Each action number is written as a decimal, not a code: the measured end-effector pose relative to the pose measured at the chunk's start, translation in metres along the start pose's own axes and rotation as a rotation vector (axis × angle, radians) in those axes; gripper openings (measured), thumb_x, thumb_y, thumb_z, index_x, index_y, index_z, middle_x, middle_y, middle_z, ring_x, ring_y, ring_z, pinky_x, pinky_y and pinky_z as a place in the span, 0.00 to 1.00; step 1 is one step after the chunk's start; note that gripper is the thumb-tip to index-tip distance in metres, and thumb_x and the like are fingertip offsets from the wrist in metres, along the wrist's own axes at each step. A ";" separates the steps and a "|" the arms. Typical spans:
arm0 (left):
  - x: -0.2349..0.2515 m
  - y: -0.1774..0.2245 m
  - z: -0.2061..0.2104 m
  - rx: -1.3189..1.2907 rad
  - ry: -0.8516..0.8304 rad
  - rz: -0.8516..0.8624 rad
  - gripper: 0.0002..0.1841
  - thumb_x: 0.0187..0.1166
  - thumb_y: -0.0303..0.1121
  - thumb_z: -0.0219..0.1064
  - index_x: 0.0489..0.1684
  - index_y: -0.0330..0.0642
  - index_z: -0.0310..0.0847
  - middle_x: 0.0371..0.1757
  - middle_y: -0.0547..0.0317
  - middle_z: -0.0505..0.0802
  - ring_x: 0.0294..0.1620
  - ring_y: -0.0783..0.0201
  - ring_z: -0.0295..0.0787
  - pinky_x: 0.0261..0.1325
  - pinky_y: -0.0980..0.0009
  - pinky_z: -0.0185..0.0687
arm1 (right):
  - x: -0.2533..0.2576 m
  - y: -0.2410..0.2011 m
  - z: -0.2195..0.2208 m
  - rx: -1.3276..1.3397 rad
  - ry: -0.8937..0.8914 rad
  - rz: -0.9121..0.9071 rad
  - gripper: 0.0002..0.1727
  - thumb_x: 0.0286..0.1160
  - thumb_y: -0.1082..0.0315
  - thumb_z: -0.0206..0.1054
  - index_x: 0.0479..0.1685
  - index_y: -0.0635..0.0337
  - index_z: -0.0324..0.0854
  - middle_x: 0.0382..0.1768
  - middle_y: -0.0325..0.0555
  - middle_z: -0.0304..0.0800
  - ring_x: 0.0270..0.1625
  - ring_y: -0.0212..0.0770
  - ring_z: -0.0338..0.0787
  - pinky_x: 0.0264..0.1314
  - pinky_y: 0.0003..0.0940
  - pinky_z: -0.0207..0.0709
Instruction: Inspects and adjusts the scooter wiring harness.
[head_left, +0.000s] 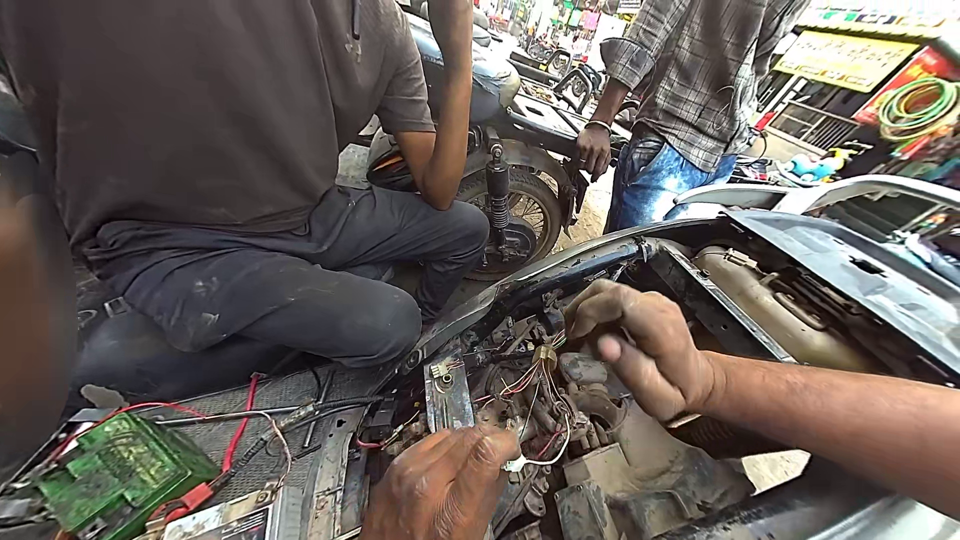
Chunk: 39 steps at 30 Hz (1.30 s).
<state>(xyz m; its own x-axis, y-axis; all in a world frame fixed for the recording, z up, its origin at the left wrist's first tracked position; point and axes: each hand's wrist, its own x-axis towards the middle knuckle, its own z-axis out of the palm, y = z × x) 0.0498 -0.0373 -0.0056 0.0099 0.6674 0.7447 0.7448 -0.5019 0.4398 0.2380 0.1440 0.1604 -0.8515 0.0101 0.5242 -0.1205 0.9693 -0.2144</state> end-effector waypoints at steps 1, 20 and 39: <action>-0.001 0.002 0.000 0.008 -0.009 0.007 0.07 0.85 0.37 0.64 0.55 0.52 0.83 0.45 0.63 0.94 0.38 0.68 0.91 0.37 0.71 0.85 | 0.001 0.001 -0.002 -0.008 0.025 0.003 0.23 0.89 0.58 0.43 0.43 0.62 0.81 0.37 0.41 0.87 0.34 0.32 0.86 0.29 0.30 0.81; -0.007 0.018 0.010 0.316 -0.104 0.509 0.22 0.85 0.29 0.60 0.78 0.55 0.80 0.59 0.60 0.93 0.50 0.63 0.88 0.53 0.69 0.77 | -0.011 -0.026 0.029 0.521 -0.878 0.717 0.19 0.93 0.53 0.57 0.54 0.56 0.90 0.29 0.37 0.89 0.24 0.27 0.83 0.28 0.25 0.80; -0.012 0.030 0.007 0.329 -0.118 0.534 0.15 0.85 0.27 0.58 0.61 0.46 0.89 0.58 0.62 0.96 0.48 0.64 0.89 0.51 0.70 0.76 | -0.006 -0.026 0.023 0.587 -1.066 0.700 0.12 0.84 0.67 0.66 0.61 0.57 0.88 0.42 0.40 0.94 0.31 0.31 0.89 0.35 0.30 0.85</action>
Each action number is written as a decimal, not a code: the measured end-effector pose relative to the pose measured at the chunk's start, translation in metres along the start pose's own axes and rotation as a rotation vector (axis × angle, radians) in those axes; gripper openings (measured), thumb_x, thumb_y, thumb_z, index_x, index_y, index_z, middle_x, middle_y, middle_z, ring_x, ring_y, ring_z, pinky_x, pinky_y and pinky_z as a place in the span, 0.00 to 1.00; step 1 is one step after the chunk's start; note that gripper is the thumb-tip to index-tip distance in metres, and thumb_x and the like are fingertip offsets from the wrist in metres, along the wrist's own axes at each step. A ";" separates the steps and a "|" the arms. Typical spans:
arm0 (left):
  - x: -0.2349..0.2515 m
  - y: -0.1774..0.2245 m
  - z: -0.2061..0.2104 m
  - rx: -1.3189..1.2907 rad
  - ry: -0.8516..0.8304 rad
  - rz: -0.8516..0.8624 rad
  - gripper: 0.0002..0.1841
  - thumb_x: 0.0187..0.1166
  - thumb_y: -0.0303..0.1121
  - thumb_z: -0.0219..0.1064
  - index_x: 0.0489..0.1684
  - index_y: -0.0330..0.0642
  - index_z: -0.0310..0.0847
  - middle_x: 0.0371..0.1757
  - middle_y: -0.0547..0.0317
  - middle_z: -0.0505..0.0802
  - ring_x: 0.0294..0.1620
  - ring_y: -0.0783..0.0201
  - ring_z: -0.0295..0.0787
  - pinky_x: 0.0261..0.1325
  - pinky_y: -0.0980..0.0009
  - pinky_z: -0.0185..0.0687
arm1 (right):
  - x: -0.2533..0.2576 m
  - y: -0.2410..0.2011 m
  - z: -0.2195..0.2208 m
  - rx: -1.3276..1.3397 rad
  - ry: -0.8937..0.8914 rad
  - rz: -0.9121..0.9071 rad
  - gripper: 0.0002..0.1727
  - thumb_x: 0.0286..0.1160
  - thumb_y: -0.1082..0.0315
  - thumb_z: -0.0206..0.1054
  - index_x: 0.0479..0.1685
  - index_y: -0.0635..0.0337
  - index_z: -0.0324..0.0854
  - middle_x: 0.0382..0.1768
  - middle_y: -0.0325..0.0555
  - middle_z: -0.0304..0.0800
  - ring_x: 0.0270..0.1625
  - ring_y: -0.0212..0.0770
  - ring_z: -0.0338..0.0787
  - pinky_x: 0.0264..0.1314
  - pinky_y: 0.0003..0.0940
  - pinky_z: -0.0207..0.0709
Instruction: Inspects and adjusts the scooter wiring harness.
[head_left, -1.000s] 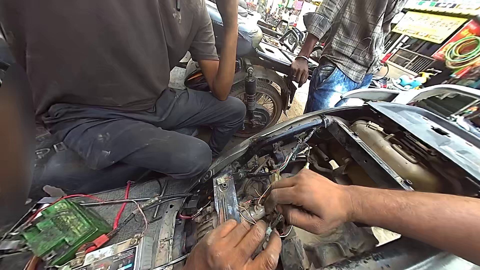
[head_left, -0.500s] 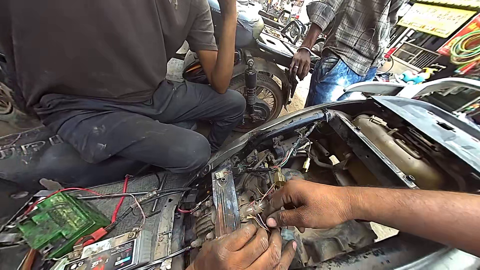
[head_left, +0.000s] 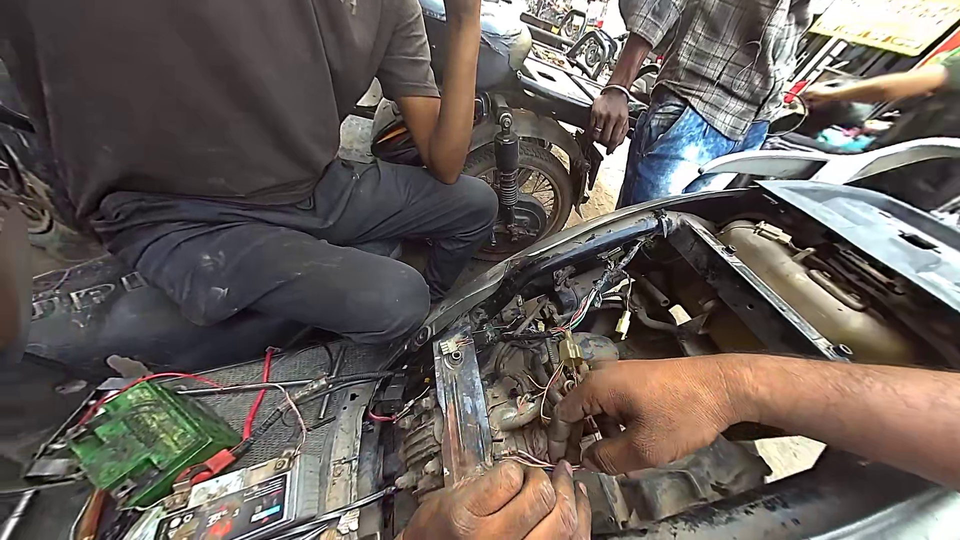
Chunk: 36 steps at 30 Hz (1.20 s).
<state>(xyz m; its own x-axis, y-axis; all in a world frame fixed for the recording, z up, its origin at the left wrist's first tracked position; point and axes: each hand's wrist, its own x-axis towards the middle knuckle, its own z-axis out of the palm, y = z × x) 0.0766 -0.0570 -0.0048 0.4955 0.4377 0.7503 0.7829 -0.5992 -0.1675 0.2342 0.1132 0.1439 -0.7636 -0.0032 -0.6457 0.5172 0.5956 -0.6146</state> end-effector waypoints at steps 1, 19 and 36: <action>0.000 -0.001 0.000 -0.005 -0.002 -0.002 0.15 0.85 0.27 0.58 0.61 0.47 0.89 0.58 0.63 0.96 0.46 0.65 0.88 0.48 0.70 0.75 | 0.000 0.000 0.000 -0.016 -0.004 0.001 0.13 0.84 0.67 0.67 0.61 0.57 0.87 0.44 0.40 0.94 0.34 0.30 0.90 0.38 0.30 0.86; -0.030 -0.131 0.018 -0.255 -0.264 -1.102 0.13 0.79 0.50 0.72 0.55 0.61 0.90 0.46 0.70 0.91 0.37 0.67 0.90 0.42 0.55 0.90 | -0.001 0.007 0.008 -0.192 0.120 -0.124 0.07 0.81 0.65 0.70 0.51 0.52 0.89 0.36 0.33 0.92 0.32 0.26 0.88 0.36 0.30 0.84; -0.032 -0.089 0.002 0.005 -0.394 -0.573 0.09 0.82 0.39 0.61 0.46 0.53 0.89 0.52 0.64 0.93 0.46 0.60 0.94 0.39 0.59 0.91 | -0.008 -0.003 0.000 -0.035 0.298 -0.274 0.05 0.75 0.68 0.76 0.44 0.56 0.89 0.31 0.30 0.93 0.27 0.23 0.88 0.28 0.22 0.86</action>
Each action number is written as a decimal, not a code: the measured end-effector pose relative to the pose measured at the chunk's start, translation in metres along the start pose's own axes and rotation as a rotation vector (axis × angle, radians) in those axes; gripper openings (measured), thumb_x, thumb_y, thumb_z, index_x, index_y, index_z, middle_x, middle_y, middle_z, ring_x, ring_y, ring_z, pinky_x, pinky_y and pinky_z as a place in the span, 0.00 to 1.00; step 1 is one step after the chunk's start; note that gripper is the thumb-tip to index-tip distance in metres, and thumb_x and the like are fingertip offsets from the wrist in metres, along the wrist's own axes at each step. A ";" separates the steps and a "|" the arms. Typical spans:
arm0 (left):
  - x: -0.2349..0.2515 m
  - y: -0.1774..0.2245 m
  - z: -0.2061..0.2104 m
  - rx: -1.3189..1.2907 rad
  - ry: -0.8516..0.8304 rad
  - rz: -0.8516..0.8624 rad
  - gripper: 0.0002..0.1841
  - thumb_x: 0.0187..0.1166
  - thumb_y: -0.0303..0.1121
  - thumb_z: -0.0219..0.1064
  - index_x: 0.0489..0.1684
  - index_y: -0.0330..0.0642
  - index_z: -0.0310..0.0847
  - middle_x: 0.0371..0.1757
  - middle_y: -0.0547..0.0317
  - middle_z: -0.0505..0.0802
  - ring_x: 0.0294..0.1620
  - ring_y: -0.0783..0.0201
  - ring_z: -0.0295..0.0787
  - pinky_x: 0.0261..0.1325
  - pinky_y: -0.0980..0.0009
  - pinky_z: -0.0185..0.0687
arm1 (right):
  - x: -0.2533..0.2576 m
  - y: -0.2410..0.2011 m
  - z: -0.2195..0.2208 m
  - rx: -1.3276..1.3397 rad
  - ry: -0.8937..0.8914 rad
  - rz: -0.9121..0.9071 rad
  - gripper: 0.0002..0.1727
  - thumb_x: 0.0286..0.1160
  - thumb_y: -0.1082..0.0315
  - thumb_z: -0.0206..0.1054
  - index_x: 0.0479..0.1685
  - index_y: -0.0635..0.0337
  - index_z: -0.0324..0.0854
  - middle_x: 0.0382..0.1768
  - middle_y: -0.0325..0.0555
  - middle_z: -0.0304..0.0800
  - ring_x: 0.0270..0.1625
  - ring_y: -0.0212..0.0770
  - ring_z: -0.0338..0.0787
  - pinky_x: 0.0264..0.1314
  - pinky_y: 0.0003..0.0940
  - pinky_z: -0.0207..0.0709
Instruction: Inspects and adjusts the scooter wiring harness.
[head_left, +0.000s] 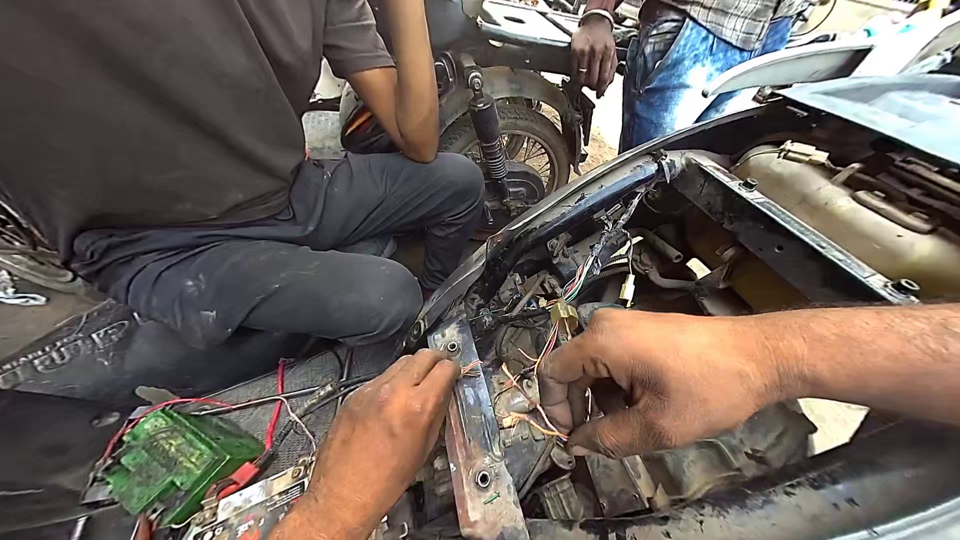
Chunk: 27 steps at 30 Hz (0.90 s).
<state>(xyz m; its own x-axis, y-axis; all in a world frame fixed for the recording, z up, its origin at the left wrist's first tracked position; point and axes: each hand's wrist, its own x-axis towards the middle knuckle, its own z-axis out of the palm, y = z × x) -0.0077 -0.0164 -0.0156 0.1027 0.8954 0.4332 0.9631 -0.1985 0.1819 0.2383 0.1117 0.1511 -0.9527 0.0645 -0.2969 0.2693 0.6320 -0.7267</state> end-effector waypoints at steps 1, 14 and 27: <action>-0.001 0.000 -0.002 -0.001 -0.019 0.013 0.09 0.82 0.39 0.61 0.45 0.54 0.89 0.52 0.64 0.92 0.46 0.61 0.93 0.39 0.59 0.91 | 0.000 -0.002 -0.002 0.012 0.035 -0.017 0.05 0.74 0.69 0.77 0.42 0.56 0.88 0.29 0.31 0.92 0.24 0.24 0.87 0.25 0.22 0.84; -0.002 -0.001 -0.009 -0.039 -0.030 0.011 0.11 0.83 0.44 0.62 0.44 0.57 0.91 0.51 0.69 0.92 0.47 0.66 0.93 0.40 0.64 0.90 | 0.000 -0.004 -0.011 0.064 0.221 -0.138 0.09 0.67 0.71 0.80 0.40 0.57 0.85 0.25 0.32 0.88 0.20 0.26 0.81 0.17 0.20 0.76; 0.003 -0.002 -0.018 -0.150 0.021 -0.219 0.10 0.81 0.46 0.65 0.50 0.63 0.92 0.52 0.78 0.93 0.47 0.74 0.92 0.44 0.66 0.91 | 0.000 0.000 -0.012 0.061 0.296 -0.202 0.08 0.65 0.72 0.76 0.38 0.55 0.83 0.25 0.32 0.86 0.22 0.28 0.83 0.19 0.23 0.79</action>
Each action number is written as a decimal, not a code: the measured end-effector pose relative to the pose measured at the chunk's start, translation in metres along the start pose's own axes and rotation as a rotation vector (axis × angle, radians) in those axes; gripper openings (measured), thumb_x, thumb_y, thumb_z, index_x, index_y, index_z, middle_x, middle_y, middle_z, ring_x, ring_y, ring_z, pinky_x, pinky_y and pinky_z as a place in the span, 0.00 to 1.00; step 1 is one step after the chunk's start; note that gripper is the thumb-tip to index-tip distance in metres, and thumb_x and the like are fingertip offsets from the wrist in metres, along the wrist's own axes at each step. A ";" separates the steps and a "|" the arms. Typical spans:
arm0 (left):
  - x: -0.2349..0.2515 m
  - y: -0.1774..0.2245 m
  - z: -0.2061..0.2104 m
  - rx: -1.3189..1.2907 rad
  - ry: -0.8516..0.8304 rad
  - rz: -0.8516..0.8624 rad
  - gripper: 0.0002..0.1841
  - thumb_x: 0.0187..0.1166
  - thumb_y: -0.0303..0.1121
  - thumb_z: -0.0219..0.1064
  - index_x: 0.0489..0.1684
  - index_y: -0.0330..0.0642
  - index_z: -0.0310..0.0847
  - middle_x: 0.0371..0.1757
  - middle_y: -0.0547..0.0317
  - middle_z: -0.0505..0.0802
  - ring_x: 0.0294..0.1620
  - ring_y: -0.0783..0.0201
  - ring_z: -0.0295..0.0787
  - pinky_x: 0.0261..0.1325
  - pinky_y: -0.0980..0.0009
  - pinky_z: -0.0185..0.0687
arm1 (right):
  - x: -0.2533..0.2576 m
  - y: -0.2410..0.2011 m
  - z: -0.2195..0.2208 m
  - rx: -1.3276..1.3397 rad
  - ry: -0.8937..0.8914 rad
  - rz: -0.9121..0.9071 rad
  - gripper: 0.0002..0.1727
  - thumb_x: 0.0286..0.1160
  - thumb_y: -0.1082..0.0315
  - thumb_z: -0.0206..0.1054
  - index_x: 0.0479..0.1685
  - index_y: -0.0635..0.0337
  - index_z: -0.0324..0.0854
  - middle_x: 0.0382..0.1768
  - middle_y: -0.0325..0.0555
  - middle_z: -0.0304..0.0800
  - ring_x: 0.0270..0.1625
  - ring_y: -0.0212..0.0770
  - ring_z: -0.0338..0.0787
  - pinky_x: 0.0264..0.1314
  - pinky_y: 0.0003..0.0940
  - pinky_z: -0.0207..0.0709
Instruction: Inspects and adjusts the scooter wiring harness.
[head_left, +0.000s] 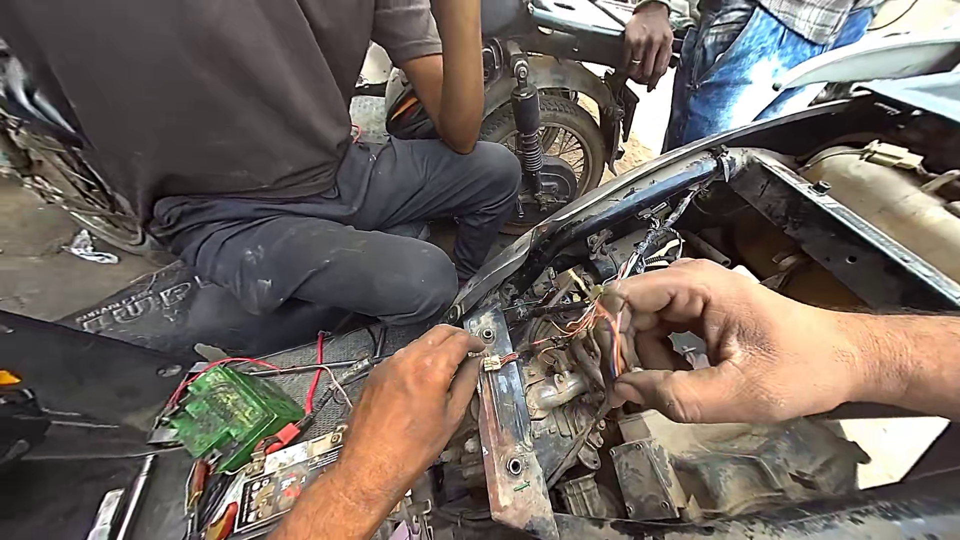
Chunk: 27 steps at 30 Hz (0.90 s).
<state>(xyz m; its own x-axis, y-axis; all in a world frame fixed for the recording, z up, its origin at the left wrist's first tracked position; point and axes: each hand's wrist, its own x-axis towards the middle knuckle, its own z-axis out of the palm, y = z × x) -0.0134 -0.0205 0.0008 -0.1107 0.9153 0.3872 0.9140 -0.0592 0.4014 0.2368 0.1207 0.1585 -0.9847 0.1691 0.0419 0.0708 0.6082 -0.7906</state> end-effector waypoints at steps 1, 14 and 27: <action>0.000 0.000 0.000 -0.005 0.004 -0.005 0.10 0.81 0.46 0.65 0.49 0.63 0.92 0.52 0.78 0.92 0.47 0.75 0.91 0.44 0.67 0.91 | 0.000 0.000 -0.001 0.017 0.021 -0.004 0.08 0.65 0.72 0.76 0.38 0.55 0.83 0.24 0.33 0.86 0.21 0.29 0.83 0.18 0.23 0.79; 0.003 0.002 -0.004 -0.063 0.013 -0.086 0.09 0.80 0.47 0.65 0.48 0.67 0.92 0.50 0.82 0.92 0.44 0.78 0.90 0.43 0.69 0.90 | -0.005 0.007 -0.005 0.138 0.094 0.047 0.08 0.68 0.66 0.75 0.42 0.56 0.83 0.28 0.43 0.91 0.21 0.37 0.87 0.18 0.28 0.82; 0.005 0.001 0.003 -0.011 -0.063 -0.006 0.13 0.83 0.47 0.60 0.53 0.70 0.93 0.37 0.76 0.86 0.37 0.74 0.85 0.35 0.69 0.84 | -0.005 0.007 -0.002 0.149 0.101 0.057 0.08 0.69 0.66 0.76 0.41 0.57 0.84 0.28 0.43 0.90 0.23 0.37 0.88 0.21 0.28 0.85</action>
<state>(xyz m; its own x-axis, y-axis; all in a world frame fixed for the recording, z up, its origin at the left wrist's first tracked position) -0.0117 -0.0151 0.0011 -0.0912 0.9389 0.3320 0.9092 -0.0575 0.4125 0.2427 0.1254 0.1538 -0.9582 0.2815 0.0501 0.0938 0.4752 -0.8748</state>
